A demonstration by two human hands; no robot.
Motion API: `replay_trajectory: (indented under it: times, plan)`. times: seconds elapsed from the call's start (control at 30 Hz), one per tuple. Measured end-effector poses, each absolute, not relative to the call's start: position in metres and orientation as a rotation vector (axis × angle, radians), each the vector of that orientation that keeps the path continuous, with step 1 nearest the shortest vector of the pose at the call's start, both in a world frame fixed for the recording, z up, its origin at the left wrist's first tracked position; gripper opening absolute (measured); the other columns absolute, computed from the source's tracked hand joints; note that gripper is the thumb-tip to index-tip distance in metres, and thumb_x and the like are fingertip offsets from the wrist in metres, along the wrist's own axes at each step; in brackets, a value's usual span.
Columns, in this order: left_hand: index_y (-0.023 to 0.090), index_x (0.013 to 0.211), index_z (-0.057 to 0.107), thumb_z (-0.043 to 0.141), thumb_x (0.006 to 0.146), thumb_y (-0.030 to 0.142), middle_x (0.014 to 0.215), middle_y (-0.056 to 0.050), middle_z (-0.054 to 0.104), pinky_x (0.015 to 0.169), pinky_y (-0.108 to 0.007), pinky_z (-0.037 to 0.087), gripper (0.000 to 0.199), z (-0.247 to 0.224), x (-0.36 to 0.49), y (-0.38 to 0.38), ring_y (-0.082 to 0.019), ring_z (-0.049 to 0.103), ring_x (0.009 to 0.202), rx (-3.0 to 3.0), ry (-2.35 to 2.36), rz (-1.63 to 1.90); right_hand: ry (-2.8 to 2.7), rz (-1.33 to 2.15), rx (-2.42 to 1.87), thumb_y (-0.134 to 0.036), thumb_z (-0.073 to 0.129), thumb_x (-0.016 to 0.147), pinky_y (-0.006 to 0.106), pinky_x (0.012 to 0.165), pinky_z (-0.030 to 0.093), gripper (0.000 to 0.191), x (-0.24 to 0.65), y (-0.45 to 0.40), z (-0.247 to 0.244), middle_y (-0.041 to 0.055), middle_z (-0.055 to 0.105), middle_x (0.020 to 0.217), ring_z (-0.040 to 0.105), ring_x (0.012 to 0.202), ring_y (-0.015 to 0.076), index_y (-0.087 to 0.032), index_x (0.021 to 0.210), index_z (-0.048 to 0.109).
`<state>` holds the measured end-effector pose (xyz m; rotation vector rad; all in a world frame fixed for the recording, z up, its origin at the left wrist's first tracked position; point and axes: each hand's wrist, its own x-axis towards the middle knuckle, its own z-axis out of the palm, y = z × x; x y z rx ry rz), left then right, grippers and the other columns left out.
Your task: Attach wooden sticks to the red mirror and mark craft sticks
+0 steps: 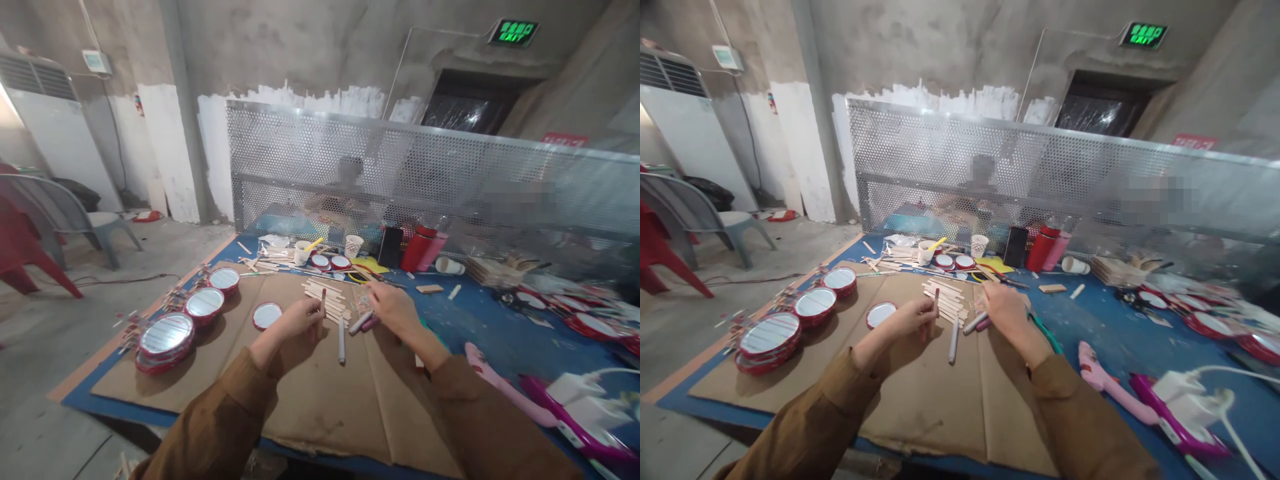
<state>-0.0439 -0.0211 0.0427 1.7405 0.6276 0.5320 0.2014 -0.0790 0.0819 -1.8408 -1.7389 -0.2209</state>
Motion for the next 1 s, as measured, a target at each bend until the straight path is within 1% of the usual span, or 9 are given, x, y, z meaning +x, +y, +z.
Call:
replay_trajectory:
  times: [0.1,0.2,0.37,0.47,0.63,0.77,0.87,0.93,1.0]
  plan:
    - [0.021,0.069,0.044,0.055,0.087,0.037,0.051,0.003,0.055,0.046,-0.021,0.035,0.026,0.041,-0.044,-0.021,-0.009,0.052,0.044,1.755,0.643,0.528,-0.87,0.181,-1.69,-0.014,0.068,0.066,0.025,0.061,0.042,0.008,0.236,-0.049,0.087,-0.0019,0.064,0.058,0.06,0.058,0.016,-0.02,0.065,0.064]
    - [0.021,0.07,0.043,0.054,0.087,0.036,0.053,0.002,0.057,0.045,-0.021,0.034,0.025,0.038,-0.043,-0.021,-0.009,0.051,0.043,1.755,0.69,0.525,-0.545,0.208,-1.607,-0.018,0.059,0.069,0.023,0.049,0.041,0.005,0.26,-0.043,0.078,-0.005,0.056,0.051,0.055,0.046,0.013,-0.02,0.066,0.056]
    - [0.021,0.072,0.047,0.057,0.086,0.038,0.052,0.003,0.055,0.047,-0.022,0.035,0.024,0.033,-0.042,-0.022,-0.01,0.051,0.044,1.746,0.696,0.533,-0.243,0.239,-1.476,-0.021,0.06,0.065,0.018,0.038,0.038,0.012,0.276,-0.074,0.068,-0.0072,0.053,0.048,0.053,0.038,0.0102,-0.02,0.068,0.048]
    - [0.021,0.07,0.047,0.056,0.085,0.04,0.051,0.004,0.054,0.047,-0.023,0.035,0.026,0.033,-0.043,-0.022,-0.009,0.05,0.044,1.749,0.695,0.535,-0.138,0.259,-1.382,-0.021,0.058,0.068,0.017,0.038,0.041,0.013,0.279,-0.093,0.08,-0.0082,0.052,0.049,0.053,0.038,0.0088,-0.021,0.071,0.045]
    - [0.021,0.074,0.047,0.057,0.083,0.043,0.056,0.003,0.06,0.047,-0.022,0.036,0.026,0.034,-0.045,-0.019,-0.01,0.053,0.043,1.752,0.691,0.464,-0.086,0.271,-1.256,-0.017,0.054,0.073,0.017,0.043,0.047,0.01,0.281,-0.121,0.115,-0.0077,0.052,0.054,0.055,0.042,0.0075,-0.021,0.072,0.044]
    - [0.02,0.073,0.047,0.056,0.084,0.043,0.053,0.004,0.059,0.047,-0.022,0.036,0.027,0.036,-0.045,-0.018,-0.009,0.052,0.042,1.783,0.695,0.485,-0.157,0.255,-1.223,-0.013,0.053,0.074,0.015,0.039,0.04,0.013,0.287,-0.143,0.141,-0.0095,0.045,0.05,0.046,0.039,0.0054,-0.021,0.07,0.042]
    - [0.02,0.074,0.047,0.056,0.084,0.041,0.054,0.004,0.058,0.048,-0.022,0.036,0.024,0.038,-0.045,-0.018,-0.009,0.053,0.042,1.789,0.694,0.462,-0.317,0.213,-1.38,-0.017,0.051,0.076,0.016,0.036,0.034,0.015,0.296,-0.142,0.148,-0.0108,0.039,0.048,0.04,0.036,0.0057,-0.022,0.069,0.039]
    - [0.02,0.075,0.047,0.055,0.083,0.04,0.056,0.004,0.058,0.047,-0.022,0.037,0.023,0.037,-0.044,-0.018,-0.01,0.054,0.043,1.802,0.694,0.448,-0.414,0.185,-1.497,-0.021,0.05,0.079,0.018,0.037,0.036,0.009,0.301,-0.127,0.146,-0.009,0.043,0.05,0.042,0.038,0.0075,-0.022,0.072,0.044]
    - [0.02,0.075,0.046,0.054,0.084,0.039,0.057,0.005,0.056,0.047,-0.022,0.037,0.022,0.035,-0.044,-0.018,-0.011,0.055,0.044,1.818,0.692,0.44,-0.527,0.171,-1.586,-0.021,0.051,0.079,0.021,0.04,0.039,0.003,0.304,-0.102,0.137,-0.0046,0.051,0.054,0.049,0.042,0.0105,-0.019,0.078,0.053]
